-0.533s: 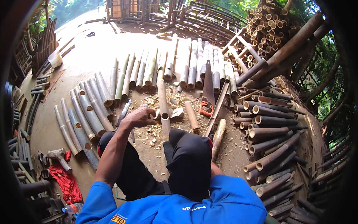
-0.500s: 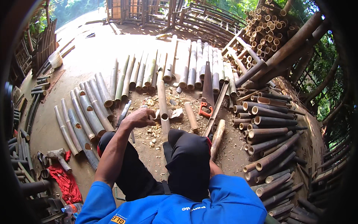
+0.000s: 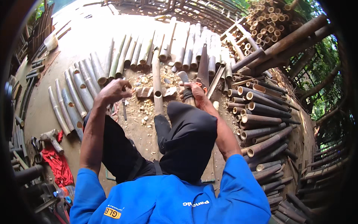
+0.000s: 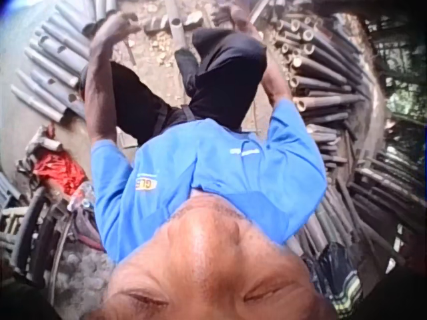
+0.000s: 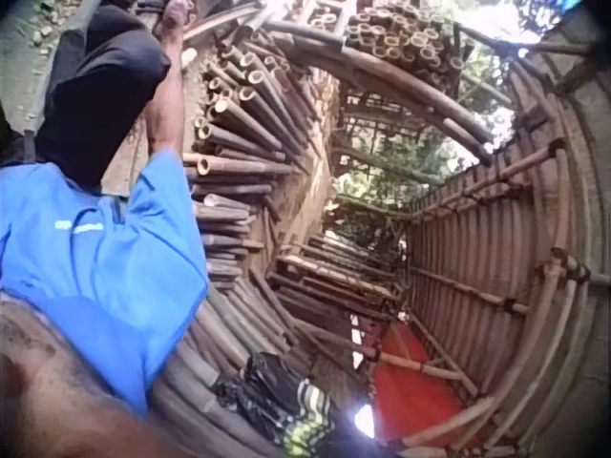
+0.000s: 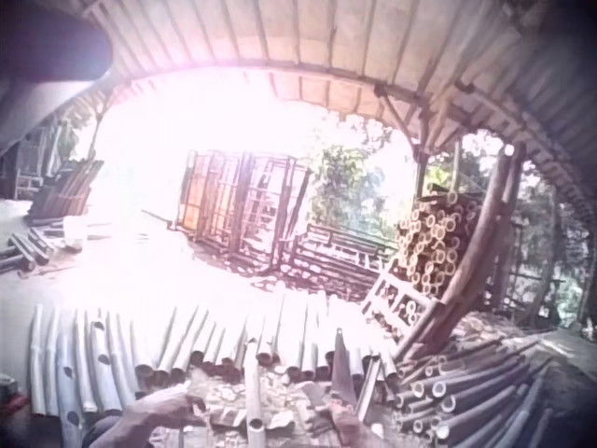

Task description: The person carves notches into bamboo poles with a knife and fits the sections together to assemble a wooden frame on the ground.

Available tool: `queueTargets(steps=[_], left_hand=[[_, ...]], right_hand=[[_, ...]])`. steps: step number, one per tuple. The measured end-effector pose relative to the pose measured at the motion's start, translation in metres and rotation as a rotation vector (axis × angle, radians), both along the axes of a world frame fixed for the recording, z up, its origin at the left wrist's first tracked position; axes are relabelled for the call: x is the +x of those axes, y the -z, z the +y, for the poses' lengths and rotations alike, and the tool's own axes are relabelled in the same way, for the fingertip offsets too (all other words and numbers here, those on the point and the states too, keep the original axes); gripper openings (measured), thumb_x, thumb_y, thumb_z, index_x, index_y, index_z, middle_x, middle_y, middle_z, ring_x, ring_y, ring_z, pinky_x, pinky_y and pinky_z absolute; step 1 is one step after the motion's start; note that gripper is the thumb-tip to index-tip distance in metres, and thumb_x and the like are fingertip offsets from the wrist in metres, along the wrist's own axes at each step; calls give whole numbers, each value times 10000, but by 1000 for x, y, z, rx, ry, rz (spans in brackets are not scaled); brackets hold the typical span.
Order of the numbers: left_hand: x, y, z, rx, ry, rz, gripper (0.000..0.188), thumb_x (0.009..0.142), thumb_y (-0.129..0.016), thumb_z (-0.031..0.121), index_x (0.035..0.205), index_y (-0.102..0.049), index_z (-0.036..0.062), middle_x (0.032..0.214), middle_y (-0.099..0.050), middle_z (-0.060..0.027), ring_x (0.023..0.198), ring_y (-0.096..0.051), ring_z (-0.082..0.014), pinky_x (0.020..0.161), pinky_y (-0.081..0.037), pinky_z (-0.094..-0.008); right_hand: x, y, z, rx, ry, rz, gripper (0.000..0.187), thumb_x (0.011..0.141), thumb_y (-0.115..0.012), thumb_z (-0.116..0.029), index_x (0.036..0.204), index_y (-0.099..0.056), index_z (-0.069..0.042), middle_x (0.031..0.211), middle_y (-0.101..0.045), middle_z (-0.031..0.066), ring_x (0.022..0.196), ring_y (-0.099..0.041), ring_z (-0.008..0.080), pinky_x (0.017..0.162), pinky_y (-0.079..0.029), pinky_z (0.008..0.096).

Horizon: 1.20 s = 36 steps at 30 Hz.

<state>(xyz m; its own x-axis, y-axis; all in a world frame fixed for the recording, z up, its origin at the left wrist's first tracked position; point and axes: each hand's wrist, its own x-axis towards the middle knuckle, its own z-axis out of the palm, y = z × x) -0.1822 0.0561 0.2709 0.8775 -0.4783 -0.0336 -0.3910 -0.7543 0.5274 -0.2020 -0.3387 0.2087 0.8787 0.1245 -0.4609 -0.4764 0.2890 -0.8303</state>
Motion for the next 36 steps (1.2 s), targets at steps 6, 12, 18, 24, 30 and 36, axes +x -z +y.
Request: queueTargets(steps=[6,12,18,24,30,36], left_hand=[[17,-31,-17,-81,94,103,343,924,-750,229,1187,-699,15,1032,-764,-151,895,-734,-213,837,-596,-386],[69,-22,-89,-68,292,-145,452,866,-788,221,1272,-669,64,1134,-698,-187,990,-695,-299,910,-568,-399],[78,88,-210,-44,635,-410,1026,685,-888,233,1565,-361,212,1403,-518,-186,1329,-501,-358,1095,-453,-483],[114,174,-253,367,852,362,1161,529,-951,322,1538,-388,213,1357,-562,-188,1277,-579,-364,995,-526,-487],[128,209,-249,110,775,395,907,612,-848,228,1453,-510,189,1245,-636,-208,1141,-677,-368,899,-593,-461],[141,193,-228,-530,324,402,685,749,-607,-55,1409,-575,126,1347,-553,-242,1137,-636,-457,955,-553,-494]], right_hand=[[12,42,-16,-96,-32,144,255,985,-530,-155,1190,-593,-17,798,-677,146,664,-691,256,581,-606,395],[32,51,-4,-54,-71,145,317,1012,-553,-255,1249,-597,-49,772,-639,55,636,-638,205,596,-560,372],[53,150,24,-330,-16,-16,276,1010,-564,-230,1217,-570,-47,1046,-634,87,945,-632,163,795,-536,285],[47,238,25,-1111,-395,327,352,997,-585,-190,1319,-498,-77,1211,-590,79,1119,-588,184,915,-520,315],[75,224,35,-1410,-785,556,474,984,-605,-150,1421,-426,-107,1375,-545,71,1294,-544,205,1036,-503,344],[134,155,-15,-1344,-1004,-118,391,871,-688,-223,1217,-571,-83,1138,-619,151,1070,-636,295,831,-530,424]])
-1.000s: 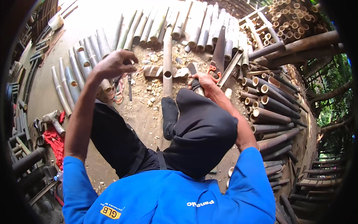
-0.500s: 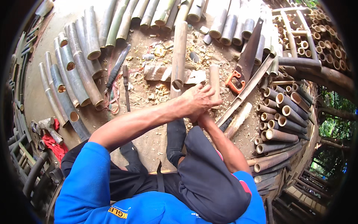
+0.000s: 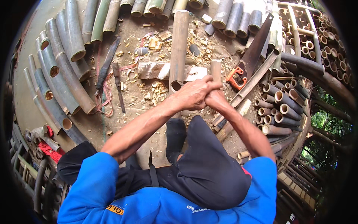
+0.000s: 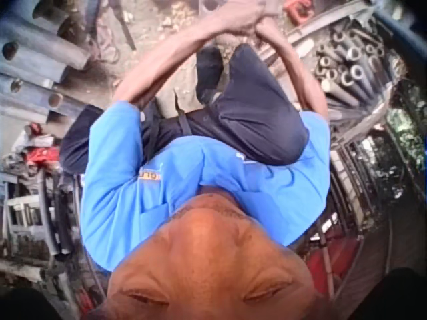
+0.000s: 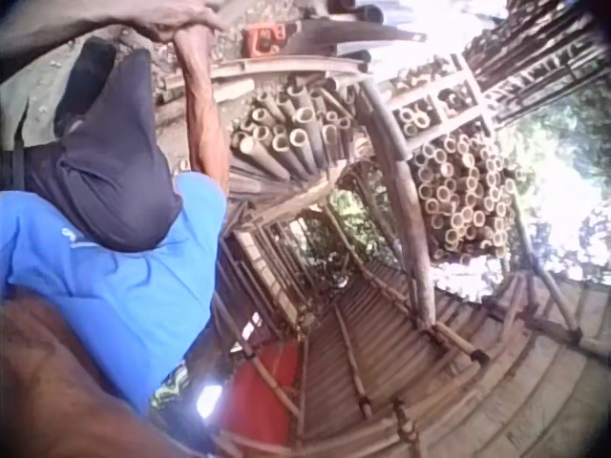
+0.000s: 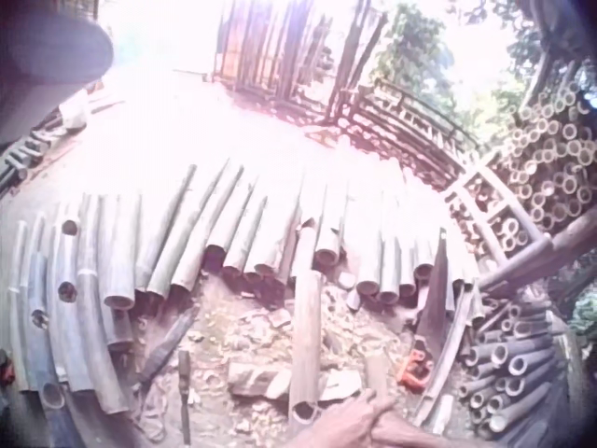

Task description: The person carves notches into bamboo poles with a knife and fits the sections together to assemble a wooden frame on the ground.

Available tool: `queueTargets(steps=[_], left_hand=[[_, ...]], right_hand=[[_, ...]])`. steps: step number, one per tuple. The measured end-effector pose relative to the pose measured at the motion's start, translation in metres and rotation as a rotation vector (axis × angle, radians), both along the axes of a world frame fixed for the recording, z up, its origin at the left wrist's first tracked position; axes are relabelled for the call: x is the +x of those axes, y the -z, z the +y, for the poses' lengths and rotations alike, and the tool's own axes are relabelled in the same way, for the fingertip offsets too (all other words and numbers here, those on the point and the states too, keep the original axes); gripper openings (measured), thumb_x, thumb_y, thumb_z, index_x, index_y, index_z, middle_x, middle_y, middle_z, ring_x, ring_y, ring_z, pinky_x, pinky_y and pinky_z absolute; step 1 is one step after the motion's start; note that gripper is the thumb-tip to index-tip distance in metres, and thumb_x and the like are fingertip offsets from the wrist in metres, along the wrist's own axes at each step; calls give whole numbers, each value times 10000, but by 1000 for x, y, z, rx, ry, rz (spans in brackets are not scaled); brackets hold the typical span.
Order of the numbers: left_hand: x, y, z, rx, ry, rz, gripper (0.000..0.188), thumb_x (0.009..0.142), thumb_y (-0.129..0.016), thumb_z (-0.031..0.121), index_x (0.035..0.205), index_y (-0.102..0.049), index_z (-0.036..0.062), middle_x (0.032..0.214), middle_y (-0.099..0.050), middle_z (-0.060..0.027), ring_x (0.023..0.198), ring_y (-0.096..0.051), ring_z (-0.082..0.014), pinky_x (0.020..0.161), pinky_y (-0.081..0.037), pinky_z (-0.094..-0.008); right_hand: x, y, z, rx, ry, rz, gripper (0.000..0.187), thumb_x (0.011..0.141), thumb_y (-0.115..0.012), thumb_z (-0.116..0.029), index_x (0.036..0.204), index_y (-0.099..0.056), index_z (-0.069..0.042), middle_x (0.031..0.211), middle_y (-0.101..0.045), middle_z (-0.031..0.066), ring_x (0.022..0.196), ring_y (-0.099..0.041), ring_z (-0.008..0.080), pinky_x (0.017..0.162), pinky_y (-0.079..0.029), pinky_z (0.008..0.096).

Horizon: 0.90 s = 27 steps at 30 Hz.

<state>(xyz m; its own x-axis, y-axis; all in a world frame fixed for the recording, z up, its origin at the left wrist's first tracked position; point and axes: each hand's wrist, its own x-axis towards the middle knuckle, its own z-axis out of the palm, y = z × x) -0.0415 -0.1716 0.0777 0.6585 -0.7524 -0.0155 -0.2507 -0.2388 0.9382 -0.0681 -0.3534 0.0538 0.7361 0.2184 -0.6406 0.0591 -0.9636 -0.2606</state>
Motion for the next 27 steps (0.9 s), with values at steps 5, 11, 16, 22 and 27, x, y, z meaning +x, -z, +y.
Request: queueTargets(steps=[5,11,16,22,27], left_hand=[[-5,13,2,-150,-357,20,790,712,-625,-107,1457,-544,145,1446,-468,-271,1234,-582,-472,1044,-509,-477],[-11,22,3,-239,-789,15,817,736,-668,-128,1502,-486,89,1424,-432,-244,1263,-551,-430,1094,-470,-454],[-20,26,-14,-296,-1010,-91,923,771,-730,-69,1576,-286,18,1414,-384,-242,1332,-465,-418,1142,-404,-492],[-52,18,-34,-144,-804,-41,1075,633,-611,-123,1617,-245,109,1519,-271,-340,1363,-387,-567,1149,-382,-544],[-50,19,-17,-122,-618,29,1118,631,-659,-91,1628,-230,178,1526,-282,-357,1234,-514,-549,1049,-467,-549]], right_hand=[[47,-22,12,97,-359,-237,352,745,-750,-269,1019,-687,-56,937,-693,162,874,-684,377,690,-533,513],[98,-42,80,-32,-663,-297,169,796,-703,-169,929,-657,-74,881,-700,129,808,-699,310,677,-562,462],[107,-15,60,86,-729,-272,225,873,-655,-224,1011,-599,-55,846,-670,118,732,-662,293,609,-528,432],[54,-24,14,108,-611,-123,390,843,-738,-243,1183,-635,-82,1041,-645,187,899,-649,412,742,-518,514],[30,-9,6,260,-489,-90,395,835,-717,-217,1176,-636,-34,1097,-677,200,1078,-643,440,865,-524,537]])
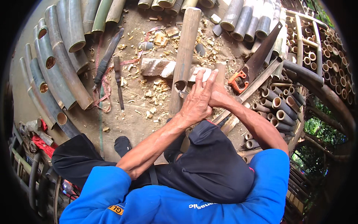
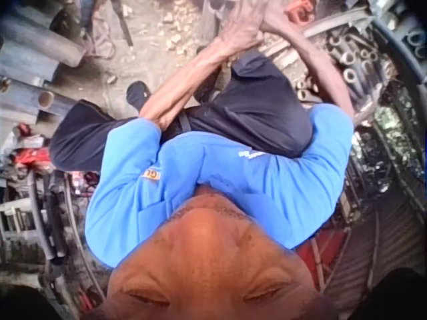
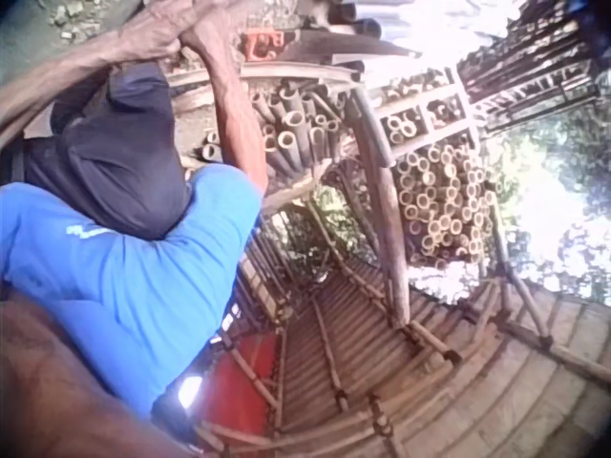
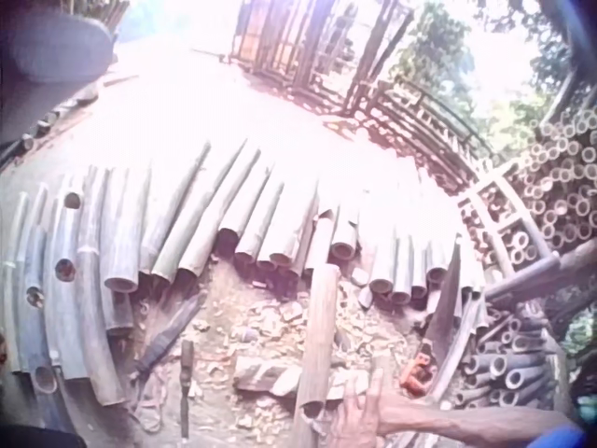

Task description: The person carves notches into bamboo poles with a knife and fits the sections together to assemble a wooden frame on the ground.

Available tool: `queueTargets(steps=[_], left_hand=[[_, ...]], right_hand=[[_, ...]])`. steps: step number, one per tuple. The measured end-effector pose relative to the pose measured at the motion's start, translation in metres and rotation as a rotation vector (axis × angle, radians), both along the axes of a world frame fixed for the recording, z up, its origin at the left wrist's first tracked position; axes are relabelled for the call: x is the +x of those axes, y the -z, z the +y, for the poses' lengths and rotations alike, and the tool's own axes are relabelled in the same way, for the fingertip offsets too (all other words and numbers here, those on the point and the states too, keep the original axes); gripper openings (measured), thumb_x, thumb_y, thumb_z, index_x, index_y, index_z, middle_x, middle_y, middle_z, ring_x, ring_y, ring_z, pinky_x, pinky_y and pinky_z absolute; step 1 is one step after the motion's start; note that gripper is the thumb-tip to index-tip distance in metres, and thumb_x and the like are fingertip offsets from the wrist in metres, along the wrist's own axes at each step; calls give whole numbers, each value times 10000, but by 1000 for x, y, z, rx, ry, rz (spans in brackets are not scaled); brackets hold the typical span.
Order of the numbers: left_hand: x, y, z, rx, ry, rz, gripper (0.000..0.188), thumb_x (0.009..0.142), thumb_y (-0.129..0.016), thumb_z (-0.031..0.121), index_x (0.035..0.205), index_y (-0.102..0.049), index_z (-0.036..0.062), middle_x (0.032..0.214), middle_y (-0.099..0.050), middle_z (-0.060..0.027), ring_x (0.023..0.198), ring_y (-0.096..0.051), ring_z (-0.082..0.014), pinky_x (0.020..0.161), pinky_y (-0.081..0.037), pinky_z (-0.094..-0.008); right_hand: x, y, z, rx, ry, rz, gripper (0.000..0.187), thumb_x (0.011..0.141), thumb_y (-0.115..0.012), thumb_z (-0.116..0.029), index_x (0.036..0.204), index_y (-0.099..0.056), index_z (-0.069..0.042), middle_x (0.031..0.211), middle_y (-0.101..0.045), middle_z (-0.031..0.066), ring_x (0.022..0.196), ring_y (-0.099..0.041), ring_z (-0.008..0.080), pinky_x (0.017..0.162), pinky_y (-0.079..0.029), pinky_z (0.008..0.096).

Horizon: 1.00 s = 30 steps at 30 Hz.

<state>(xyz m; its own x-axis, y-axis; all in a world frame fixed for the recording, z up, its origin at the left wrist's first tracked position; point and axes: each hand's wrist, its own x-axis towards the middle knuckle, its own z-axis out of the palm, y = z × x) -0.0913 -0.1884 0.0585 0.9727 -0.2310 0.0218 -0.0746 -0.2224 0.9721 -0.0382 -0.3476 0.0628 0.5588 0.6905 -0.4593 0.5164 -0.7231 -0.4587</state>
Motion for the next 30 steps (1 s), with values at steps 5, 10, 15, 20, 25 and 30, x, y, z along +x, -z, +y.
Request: queueTargets(steps=[5,10,15,20,25,30], left_hand=[[32,-6,28,327,785,252,983,615,-751,6,1532,-430,157,1322,-544,-262,1127,-645,-447,951,-554,-474],[6,-37,89,100,317,-81,957,643,-706,39,1544,-393,118,1518,-373,-293,1438,-355,-467,1186,-339,-522],[-64,-59,166,439,432,739,803,744,-779,172,1415,-396,-46,1134,-614,-305,1096,-636,-465,977,-515,-492],[-30,-65,173,1009,538,208,304,825,-716,132,1005,-511,-3,872,-668,-177,802,-723,-332,664,-573,-414],[68,-108,152,1146,795,-31,96,801,-655,56,856,-601,-2,746,-692,-173,732,-732,-313,651,-577,-412],[32,-83,163,1059,714,281,209,724,-636,10,914,-557,-29,746,-676,-229,756,-705,-410,678,-571,-493]], right_hand=[[-61,39,29,279,690,492,389,898,-670,-283,1204,-615,-48,1122,-642,176,1100,-620,361,923,-507,479],[-91,15,113,1015,1770,1221,342,1012,-574,-355,1216,-601,-81,1146,-636,131,1110,-609,282,951,-490,452],[-114,-1,108,1038,1408,1267,398,1109,-426,-402,1112,-613,-50,1098,-666,122,998,-665,220,842,-533,410],[-104,43,110,1335,1485,1744,403,1107,-435,-356,1171,-592,10,1066,-688,206,852,-697,303,750,-589,431],[-96,33,121,1583,1554,1985,433,1113,-443,-344,1285,-567,34,1103,-686,193,972,-703,291,923,-601,441],[-91,33,104,1348,1476,1904,357,1096,-456,-241,1242,-598,52,1050,-707,226,968,-727,320,936,-601,457]])
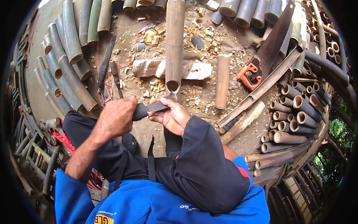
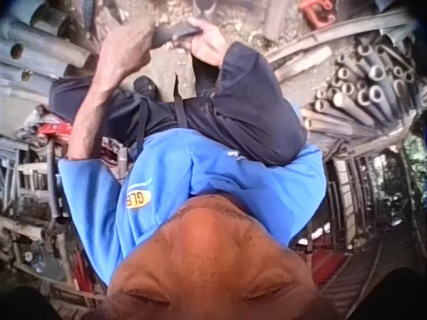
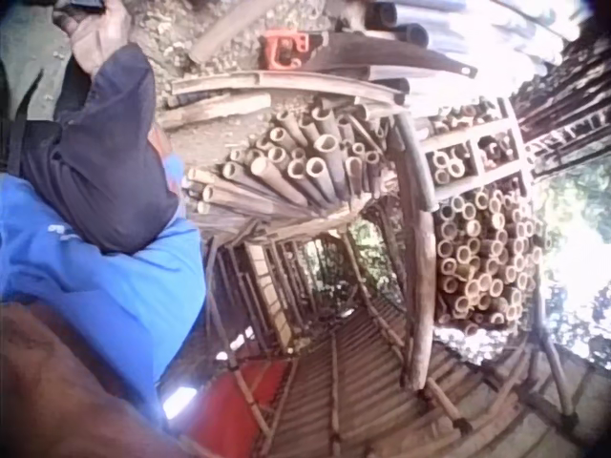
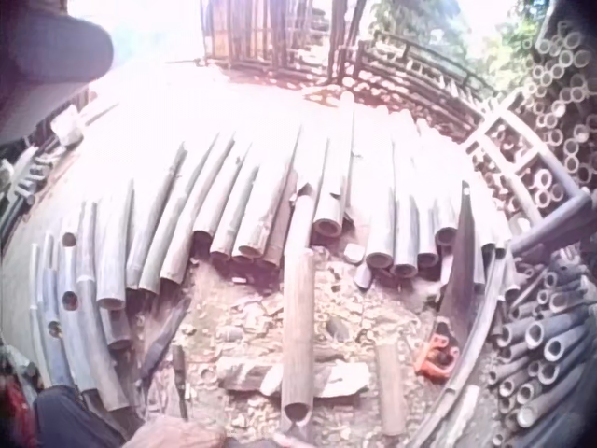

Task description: The person carves notches into bamboo poles with a knife and fits the sections together to assemble a wooden frame on the ground.

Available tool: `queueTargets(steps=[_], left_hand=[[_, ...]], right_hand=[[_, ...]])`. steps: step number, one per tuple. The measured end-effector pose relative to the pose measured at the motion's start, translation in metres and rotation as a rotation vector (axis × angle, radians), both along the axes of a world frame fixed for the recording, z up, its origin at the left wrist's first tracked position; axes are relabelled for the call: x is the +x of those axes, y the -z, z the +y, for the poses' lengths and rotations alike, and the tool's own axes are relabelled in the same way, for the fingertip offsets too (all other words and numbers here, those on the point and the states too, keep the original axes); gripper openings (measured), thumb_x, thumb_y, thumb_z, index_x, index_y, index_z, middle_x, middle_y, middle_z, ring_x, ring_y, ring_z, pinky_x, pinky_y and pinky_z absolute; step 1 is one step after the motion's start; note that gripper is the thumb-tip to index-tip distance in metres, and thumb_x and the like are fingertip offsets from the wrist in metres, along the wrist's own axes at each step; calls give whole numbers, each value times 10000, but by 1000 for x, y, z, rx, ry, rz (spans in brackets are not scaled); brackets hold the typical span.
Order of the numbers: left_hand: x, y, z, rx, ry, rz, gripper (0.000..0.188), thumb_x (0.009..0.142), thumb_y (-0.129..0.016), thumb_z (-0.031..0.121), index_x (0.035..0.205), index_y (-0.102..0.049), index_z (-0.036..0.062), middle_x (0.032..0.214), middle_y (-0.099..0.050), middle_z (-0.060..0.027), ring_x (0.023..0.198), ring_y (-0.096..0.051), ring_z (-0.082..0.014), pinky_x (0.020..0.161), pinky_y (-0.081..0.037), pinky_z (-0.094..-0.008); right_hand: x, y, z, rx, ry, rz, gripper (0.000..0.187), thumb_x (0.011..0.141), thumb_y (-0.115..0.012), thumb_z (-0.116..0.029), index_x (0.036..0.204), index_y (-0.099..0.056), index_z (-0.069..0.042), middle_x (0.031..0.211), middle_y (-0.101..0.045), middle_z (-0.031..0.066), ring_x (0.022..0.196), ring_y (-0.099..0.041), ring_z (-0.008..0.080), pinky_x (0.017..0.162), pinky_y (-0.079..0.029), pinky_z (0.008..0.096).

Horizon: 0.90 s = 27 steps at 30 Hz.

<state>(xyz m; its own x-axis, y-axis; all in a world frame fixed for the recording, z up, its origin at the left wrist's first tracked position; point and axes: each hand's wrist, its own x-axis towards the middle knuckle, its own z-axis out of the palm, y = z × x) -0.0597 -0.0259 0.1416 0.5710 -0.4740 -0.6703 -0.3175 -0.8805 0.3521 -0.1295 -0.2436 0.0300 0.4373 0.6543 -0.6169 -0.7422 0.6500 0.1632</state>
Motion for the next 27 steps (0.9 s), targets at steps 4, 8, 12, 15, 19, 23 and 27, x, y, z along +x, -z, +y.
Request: queueTargets(steps=[4,8,12,15,19,23,27], left_hand=[[-84,25,-32,-78,-478,200,444,711,-715,13,1101,-519,-67,807,-687,-283,780,-704,-483,711,-575,-558],[-151,67,-106,-370,-1042,239,550,801,-797,189,1194,-520,-79,946,-681,-324,925,-706,-473,800,-551,-507],[-145,65,-65,-498,-975,343,637,776,-824,246,1273,-547,-41,1007,-716,-280,970,-722,-420,847,-552,-490],[-142,69,-36,-437,-1091,422,486,737,-876,246,1076,-668,-34,899,-704,-117,802,-661,-211,729,-529,-364],[-87,55,12,-290,-1033,312,397,650,-915,225,894,-745,-38,749,-691,-74,645,-617,-153,625,-505,-340],[4,-30,-16,71,-605,83,309,658,-831,210,770,-714,-54,701,-686,-274,689,-732,-362,675,-570,-461],[-5,-32,-40,-42,-43,-497,187,679,-723,48,838,-633,13,765,-685,-159,678,-704,-323,629,-558,-439]], right_hand=[[23,-8,-35,-332,-430,-130,335,1053,-517,-228,1103,-649,75,943,-731,224,819,-755,335,765,-642,457],[47,-11,-49,-659,-819,-289,316,993,-490,-196,1048,-664,62,874,-748,184,563,-698,221,465,-583,311],[28,-30,-30,-723,-734,-308,308,980,-497,-205,1018,-648,60,881,-739,165,586,-694,194,487,-591,306],[32,-18,-9,-649,-684,-280,297,986,-524,-202,1036,-631,71,941,-734,188,634,-719,232,557,-631,346],[44,-22,14,-436,-364,-157,270,1006,-508,-196,1053,-598,54,989,-705,216,735,-722,297,705,-647,455],[40,-14,6,-130,-15,-119,257,1044,-422,-194,1090,-587,-2,1098,-680,200,869,-692,262,790,-624,453],[21,-14,2,-36,206,29,312,1066,-405,-277,1110,-589,-30,1148,-669,171,890,-665,226,768,-608,423]])
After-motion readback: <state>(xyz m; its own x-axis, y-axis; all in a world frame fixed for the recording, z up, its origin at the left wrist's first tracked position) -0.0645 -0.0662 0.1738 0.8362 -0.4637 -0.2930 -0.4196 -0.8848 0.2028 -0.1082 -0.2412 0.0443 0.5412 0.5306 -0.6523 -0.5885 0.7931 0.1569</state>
